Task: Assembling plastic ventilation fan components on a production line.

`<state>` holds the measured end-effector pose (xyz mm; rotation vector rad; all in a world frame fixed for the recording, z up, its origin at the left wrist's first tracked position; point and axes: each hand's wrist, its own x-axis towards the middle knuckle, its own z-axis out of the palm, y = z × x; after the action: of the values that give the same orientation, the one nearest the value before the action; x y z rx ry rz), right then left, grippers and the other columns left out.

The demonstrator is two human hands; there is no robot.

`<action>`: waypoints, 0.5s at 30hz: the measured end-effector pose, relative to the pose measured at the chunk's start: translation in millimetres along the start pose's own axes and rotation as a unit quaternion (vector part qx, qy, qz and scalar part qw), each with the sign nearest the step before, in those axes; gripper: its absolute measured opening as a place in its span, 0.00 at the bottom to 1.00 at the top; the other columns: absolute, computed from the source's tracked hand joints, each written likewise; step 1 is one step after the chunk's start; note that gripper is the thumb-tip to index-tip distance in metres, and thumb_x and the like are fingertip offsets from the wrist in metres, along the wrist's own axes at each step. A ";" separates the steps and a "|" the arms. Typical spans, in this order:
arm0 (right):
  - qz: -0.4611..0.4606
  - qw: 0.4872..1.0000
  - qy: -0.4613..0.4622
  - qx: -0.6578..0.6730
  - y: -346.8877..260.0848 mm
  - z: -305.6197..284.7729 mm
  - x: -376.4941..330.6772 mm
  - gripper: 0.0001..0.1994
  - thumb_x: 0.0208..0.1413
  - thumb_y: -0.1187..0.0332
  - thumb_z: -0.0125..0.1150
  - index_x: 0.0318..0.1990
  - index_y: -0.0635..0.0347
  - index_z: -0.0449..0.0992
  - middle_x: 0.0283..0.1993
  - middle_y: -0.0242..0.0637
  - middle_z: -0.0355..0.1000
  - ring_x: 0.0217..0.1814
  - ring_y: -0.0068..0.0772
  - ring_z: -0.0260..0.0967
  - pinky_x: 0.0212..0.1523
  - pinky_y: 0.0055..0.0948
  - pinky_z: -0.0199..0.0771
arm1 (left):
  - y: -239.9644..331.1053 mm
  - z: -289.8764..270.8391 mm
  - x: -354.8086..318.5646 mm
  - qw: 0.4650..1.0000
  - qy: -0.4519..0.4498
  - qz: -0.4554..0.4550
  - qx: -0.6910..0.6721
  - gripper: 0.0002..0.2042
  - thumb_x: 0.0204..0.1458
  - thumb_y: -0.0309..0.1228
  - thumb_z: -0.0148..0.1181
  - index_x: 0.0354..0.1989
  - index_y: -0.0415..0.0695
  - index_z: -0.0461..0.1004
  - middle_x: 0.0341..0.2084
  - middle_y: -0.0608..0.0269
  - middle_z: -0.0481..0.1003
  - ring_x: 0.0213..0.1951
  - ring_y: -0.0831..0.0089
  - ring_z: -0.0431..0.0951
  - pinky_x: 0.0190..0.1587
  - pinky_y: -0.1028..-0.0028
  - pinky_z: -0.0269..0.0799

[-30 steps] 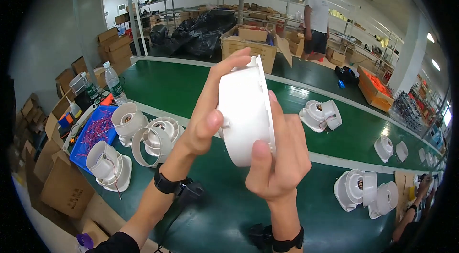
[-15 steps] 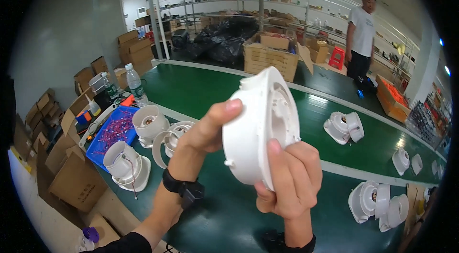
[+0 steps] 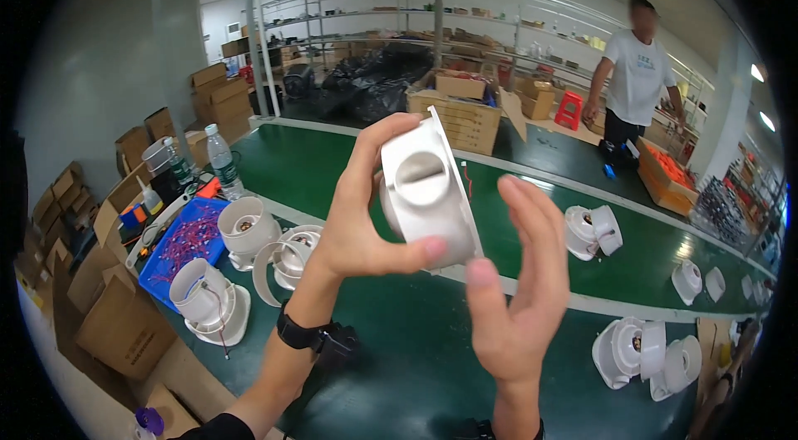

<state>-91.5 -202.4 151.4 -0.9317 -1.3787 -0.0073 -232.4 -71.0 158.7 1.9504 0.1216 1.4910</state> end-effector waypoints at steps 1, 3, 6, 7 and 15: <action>0.003 1.000 0.005 -0.010 2.1 -0.8 0.1 0.27 0.55 0.66 0.58 0.61 0.71 0.66 0.63 0.50 0.62 0.68 0.44 0.59 0.68 0.40 0.55 | 2.7 3.0 2.2 1.000 -0.005 0.000 -0.010 0.47 0.29 0.42 0.77 0.61 0.40 0.61 0.56 0.47 0.65 0.59 0.54 0.69 0.59 0.62 0.66; 0.042 0.998 -0.010 0.044 4.1 -0.4 2.7 0.29 0.56 0.66 0.57 0.64 0.70 0.62 0.64 0.49 0.61 0.68 0.42 0.58 0.67 0.39 0.57 | 5.6 10.6 8.0 0.972 -0.051 0.182 0.142 0.46 0.27 0.41 0.77 0.60 0.41 0.63 0.58 0.43 0.64 0.59 0.48 0.68 0.60 0.60 0.65; 0.110 0.990 -0.045 0.078 -1.4 -2.6 5.7 0.25 0.59 0.68 0.54 0.62 0.71 0.63 0.60 0.48 0.65 0.62 0.40 0.65 0.62 0.34 0.62 | 12.9 17.6 5.6 0.973 -0.064 0.174 0.138 0.44 0.26 0.40 0.77 0.58 0.42 0.66 0.59 0.42 0.64 0.59 0.45 0.67 0.60 0.58 0.65; 0.123 0.987 -0.049 0.086 -2.3 -2.0 6.6 0.24 0.59 0.68 0.54 0.61 0.72 0.64 0.59 0.48 0.66 0.60 0.40 0.66 0.61 0.33 0.63 | 14.0 16.5 6.5 0.969 -0.070 0.178 0.157 0.43 0.26 0.39 0.77 0.58 0.42 0.66 0.58 0.42 0.65 0.59 0.45 0.67 0.60 0.58 0.65; 0.166 0.977 -0.016 0.133 17.7 3.3 -1.7 0.21 0.53 0.76 0.47 0.57 0.71 0.68 0.48 0.48 0.73 0.49 0.36 0.72 0.52 0.32 0.71 | 15.7 17.0 -1.9 0.943 -0.144 0.150 0.258 0.40 0.24 0.38 0.77 0.54 0.44 0.71 0.58 0.46 0.67 0.58 0.42 0.68 0.58 0.53 0.67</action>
<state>-85.6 -189.8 139.9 -0.9272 -1.2033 0.4376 -223.0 -91.6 163.8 2.6932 0.0942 1.4347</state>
